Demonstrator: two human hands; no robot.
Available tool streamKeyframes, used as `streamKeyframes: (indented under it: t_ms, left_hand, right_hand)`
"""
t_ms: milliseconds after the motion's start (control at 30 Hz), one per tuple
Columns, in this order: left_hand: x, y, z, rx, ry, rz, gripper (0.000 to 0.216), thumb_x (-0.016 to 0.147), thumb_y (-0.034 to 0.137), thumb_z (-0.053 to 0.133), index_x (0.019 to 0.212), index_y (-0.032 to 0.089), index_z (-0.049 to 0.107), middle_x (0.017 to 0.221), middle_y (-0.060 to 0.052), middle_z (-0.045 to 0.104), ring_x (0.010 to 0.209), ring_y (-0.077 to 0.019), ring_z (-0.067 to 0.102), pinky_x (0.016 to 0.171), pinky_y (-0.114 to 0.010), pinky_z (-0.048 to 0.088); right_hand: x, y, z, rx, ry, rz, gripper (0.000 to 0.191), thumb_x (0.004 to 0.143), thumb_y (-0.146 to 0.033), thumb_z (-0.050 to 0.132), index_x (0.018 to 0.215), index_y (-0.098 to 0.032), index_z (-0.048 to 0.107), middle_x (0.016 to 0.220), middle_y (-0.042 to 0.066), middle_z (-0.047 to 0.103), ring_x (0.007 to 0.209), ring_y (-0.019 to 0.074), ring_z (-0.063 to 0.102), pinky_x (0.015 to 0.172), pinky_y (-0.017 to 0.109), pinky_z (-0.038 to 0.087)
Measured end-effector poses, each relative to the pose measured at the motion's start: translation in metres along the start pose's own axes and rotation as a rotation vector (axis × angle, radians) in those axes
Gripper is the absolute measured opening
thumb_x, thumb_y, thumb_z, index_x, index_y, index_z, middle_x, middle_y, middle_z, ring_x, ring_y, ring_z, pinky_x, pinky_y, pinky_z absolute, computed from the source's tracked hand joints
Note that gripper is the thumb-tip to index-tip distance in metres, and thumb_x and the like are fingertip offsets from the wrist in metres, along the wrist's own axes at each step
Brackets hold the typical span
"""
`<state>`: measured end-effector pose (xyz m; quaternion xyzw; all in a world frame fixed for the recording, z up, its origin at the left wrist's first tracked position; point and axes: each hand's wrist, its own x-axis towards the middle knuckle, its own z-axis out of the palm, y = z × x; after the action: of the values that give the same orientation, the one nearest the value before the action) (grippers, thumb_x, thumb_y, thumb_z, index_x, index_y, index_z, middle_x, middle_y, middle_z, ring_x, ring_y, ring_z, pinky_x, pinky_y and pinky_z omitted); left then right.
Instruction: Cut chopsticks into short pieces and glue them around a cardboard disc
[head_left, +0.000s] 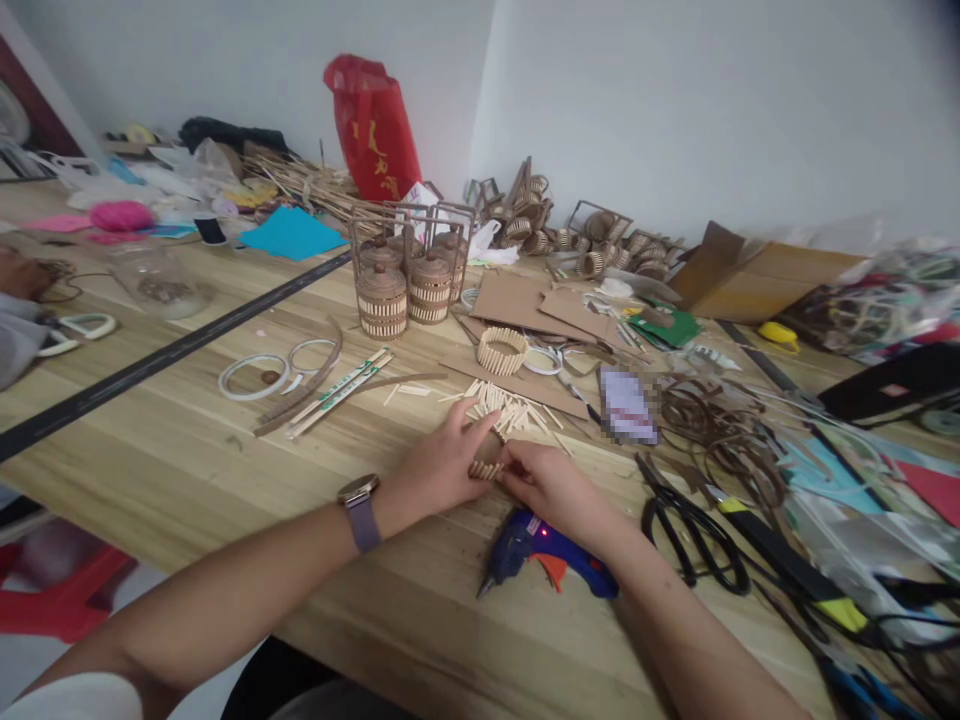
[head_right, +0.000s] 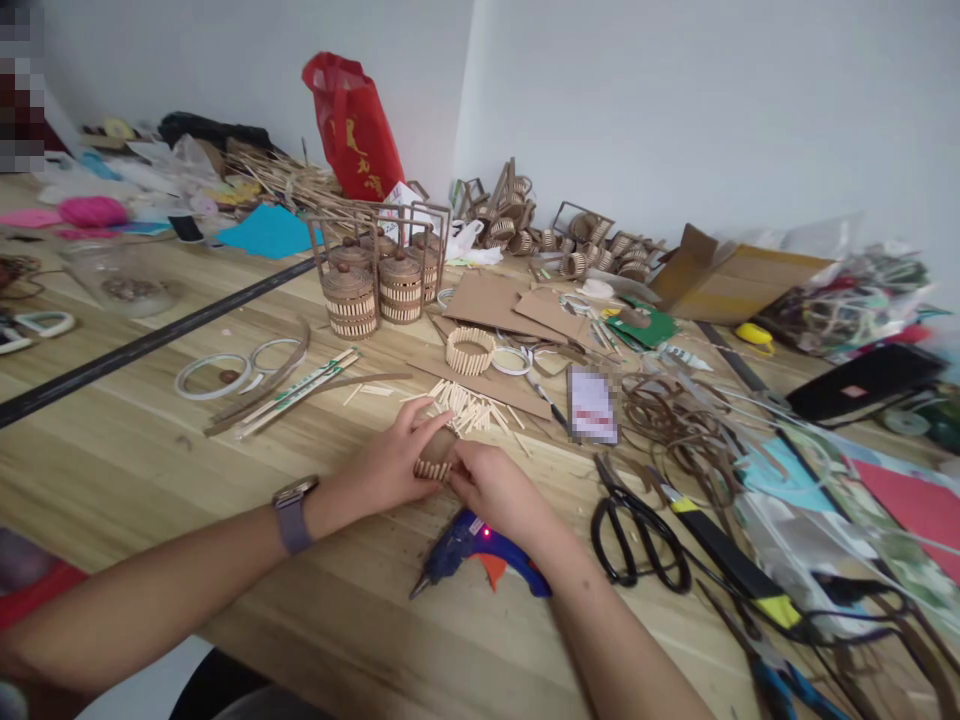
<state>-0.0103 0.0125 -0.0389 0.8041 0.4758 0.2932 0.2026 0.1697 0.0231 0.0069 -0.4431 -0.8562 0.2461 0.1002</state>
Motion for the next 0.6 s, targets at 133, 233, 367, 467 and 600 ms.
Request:
streamKeyframes:
  t_ms: [133, 233, 367, 467, 600]
  left_hand:
    - [0.000, 0.002, -0.004, 0.007, -0.035, -0.007, 0.084, 0.068, 0.016, 0.077, 0.141, 0.022, 0.034, 0.149, -0.018, 0.021, 0.132, -0.0368, 0.040, 0.104, -0.051, 0.042]
    - [0.000, 0.002, -0.005, 0.007, -0.034, -0.008, 0.081, 0.070, 0.018, 0.075, 0.140, 0.025, 0.035, 0.150, -0.016, 0.020, 0.131, -0.0365, 0.041, 0.102, -0.051, 0.043]
    - [0.000, 0.002, -0.007, 0.048, -0.078, -0.014, 0.081, 0.070, 0.021, 0.075, 0.141, 0.024, 0.034, 0.151, -0.017, 0.019, 0.125, -0.0365, 0.048, 0.099, -0.050, 0.046]
    - [0.000, 0.002, -0.010, 0.048, -0.108, -0.002, 0.083, 0.069, 0.018, 0.073, 0.141, 0.026, 0.033, 0.152, -0.016, 0.018, 0.124, -0.0357, 0.049, 0.098, -0.050, 0.047]
    - [0.001, 0.002, -0.012, 0.000, -0.105, 0.022, 0.086, 0.066, 0.019, 0.077, 0.141, 0.027, 0.034, 0.153, -0.015, 0.016, 0.132, -0.0360, 0.041, 0.103, -0.050, 0.043]
  right_hand:
    - [0.000, 0.000, 0.001, 0.003, -0.002, 0.007, 0.017, 0.080, -0.007, 0.053, 0.069, -0.019, 0.051, 0.067, -0.001, 0.058, 0.062, 0.0143, 0.052, 0.058, 0.023, 0.035]
    - [-0.001, 0.002, 0.000, 0.000, 0.003, 0.004, 0.012, 0.078, -0.007, 0.054, 0.074, -0.018, 0.056, 0.070, 0.000, 0.059, 0.064, 0.0149, 0.053, 0.060, 0.024, 0.036]
    - [-0.007, 0.006, -0.009, 0.017, 0.054, 0.009, 0.013, 0.082, -0.018, 0.057, 0.095, -0.019, 0.060, 0.068, -0.003, 0.056, 0.059, 0.0138, 0.049, 0.057, 0.024, 0.035]
    - [-0.018, 0.010, -0.020, -0.029, 0.070, 0.057, 0.011, 0.085, -0.027, 0.054, 0.078, -0.020, 0.056, 0.064, -0.003, 0.053, 0.057, 0.0134, 0.046, 0.055, 0.024, 0.033]
    - [-0.040, 0.018, -0.033, -0.045, -0.051, 0.128, 0.019, 0.084, -0.032, 0.055, 0.069, -0.020, 0.053, 0.062, -0.002, 0.052, 0.056, 0.0134, 0.044, 0.052, 0.024, 0.032]
